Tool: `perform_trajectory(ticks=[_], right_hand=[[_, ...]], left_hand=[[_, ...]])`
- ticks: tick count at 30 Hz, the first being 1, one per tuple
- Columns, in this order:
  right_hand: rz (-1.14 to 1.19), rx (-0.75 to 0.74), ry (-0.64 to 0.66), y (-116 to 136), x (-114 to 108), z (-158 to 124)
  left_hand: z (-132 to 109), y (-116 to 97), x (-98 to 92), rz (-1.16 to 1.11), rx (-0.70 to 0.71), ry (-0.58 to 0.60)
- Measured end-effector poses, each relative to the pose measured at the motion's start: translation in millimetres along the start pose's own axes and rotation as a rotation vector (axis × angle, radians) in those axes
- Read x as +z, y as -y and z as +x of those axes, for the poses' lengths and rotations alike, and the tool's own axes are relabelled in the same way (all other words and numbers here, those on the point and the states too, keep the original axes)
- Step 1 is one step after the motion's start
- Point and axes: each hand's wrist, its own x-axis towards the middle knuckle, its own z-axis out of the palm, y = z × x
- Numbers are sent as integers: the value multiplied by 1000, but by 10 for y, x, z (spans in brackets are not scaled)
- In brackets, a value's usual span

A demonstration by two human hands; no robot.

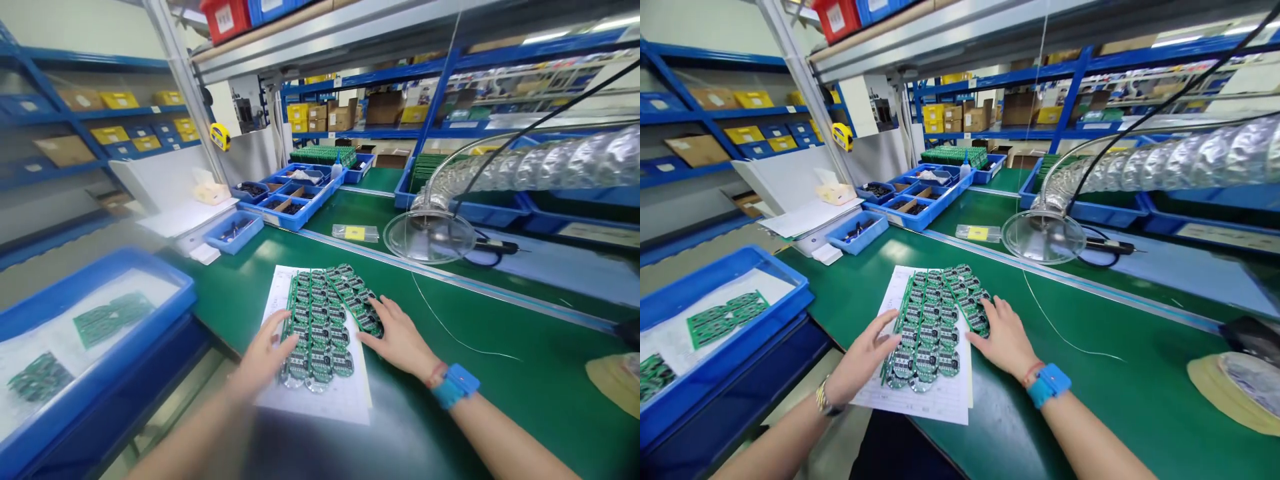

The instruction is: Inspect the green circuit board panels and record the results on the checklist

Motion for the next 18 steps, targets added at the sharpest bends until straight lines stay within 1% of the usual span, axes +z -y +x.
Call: perform_trajectory(ticks=[2,4,6,7,9,10,12,14,16,18], right_hand=[[16,9,10,58,-7,104],[111,61,-27,139,-39,118],[281,114,-53,256,-69,64],[370,124,-45,329,-72,20],[486,125,4,495,-44,-75],[498,125,32,579,-14,-119],[446,129,71,727,62,-187],[341,141,82,828,132,-231],[247,135,76,878,183,-265],[185,115,48,891,221,-300]], left_hand=[[163,-9,-9,-262,-152,-7],[261,-9,-30,-424,-240,-7],[313,2,-65,-526,-305,-4],[330,10,-85,-567,-330,-1],[364,26,-119,-643,-355,25],[383,29,-128,-676,-357,51],[425,12,-120,-724,-354,114],[469,-36,-73,-744,-342,175],[504,-102,11,-752,-321,217],[524,-164,119,-765,-298,234]])
